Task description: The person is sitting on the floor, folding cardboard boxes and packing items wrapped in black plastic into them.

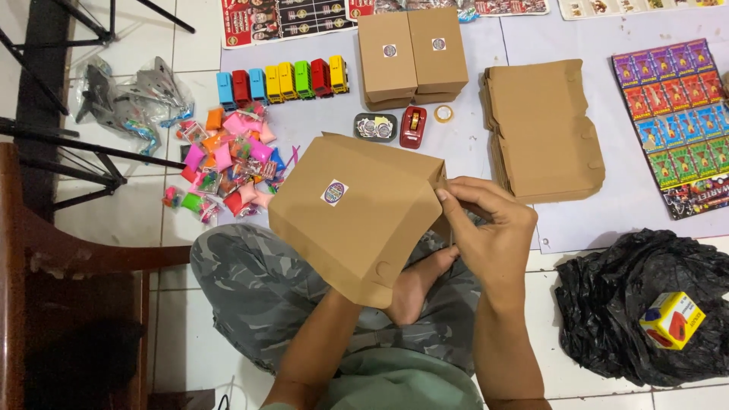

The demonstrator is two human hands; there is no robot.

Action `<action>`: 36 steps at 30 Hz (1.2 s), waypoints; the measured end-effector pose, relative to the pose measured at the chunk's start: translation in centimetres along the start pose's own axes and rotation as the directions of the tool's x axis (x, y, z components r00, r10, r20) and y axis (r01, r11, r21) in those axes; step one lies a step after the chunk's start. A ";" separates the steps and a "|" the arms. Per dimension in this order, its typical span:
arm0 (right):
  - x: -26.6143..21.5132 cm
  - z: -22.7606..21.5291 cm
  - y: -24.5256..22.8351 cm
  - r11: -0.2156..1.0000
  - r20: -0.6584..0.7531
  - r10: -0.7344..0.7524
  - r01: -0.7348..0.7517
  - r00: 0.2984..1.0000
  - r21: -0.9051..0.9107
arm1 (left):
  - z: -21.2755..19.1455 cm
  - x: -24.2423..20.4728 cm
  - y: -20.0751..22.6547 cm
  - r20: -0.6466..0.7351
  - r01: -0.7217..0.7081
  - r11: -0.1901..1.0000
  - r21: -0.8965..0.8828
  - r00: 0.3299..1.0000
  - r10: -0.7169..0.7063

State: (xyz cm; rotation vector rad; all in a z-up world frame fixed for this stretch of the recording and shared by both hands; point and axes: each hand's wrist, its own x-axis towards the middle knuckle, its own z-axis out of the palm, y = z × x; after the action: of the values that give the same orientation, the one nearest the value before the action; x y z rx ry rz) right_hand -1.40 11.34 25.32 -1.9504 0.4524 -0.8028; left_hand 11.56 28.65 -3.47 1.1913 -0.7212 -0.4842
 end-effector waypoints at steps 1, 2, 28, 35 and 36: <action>-0.1 0.1 -0.1 1.000 -0.008 -0.002 0.002 1.000 -0.005 | -0.1 -0.3 0.0 0.001 0.003 1.000 0.005 1.000 -0.003; -0.1 0.2 -0.1 1.000 -0.017 -0.004 0.004 1.000 -0.009 | -0.2 -0.6 0.0 0.002 0.007 1.000 0.010 1.000 -0.007; -1.5 1.9 0.4 0.874 -0.134 -0.485 0.478 0.864 -0.083 | -0.4 -3.2 -0.1 0.085 0.006 0.993 0.114 0.996 -0.015; -1.2 2.7 1.8 0.747 -0.250 -0.664 0.636 0.704 -0.194 | 7.1 0.6 6.5 0.111 0.014 0.990 0.141 0.993 -0.030; -1.2 2.7 2.0 0.747 -0.250 -0.664 0.635 0.705 -0.194 | 7.7 0.8 7.2 0.115 0.015 0.989 0.145 0.993 -0.032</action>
State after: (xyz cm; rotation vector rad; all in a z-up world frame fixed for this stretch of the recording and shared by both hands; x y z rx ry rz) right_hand -0.35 12.79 22.21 -2.0951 -0.0613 -1.5824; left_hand 6.31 25.23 5.05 1.3156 -0.8553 -0.5317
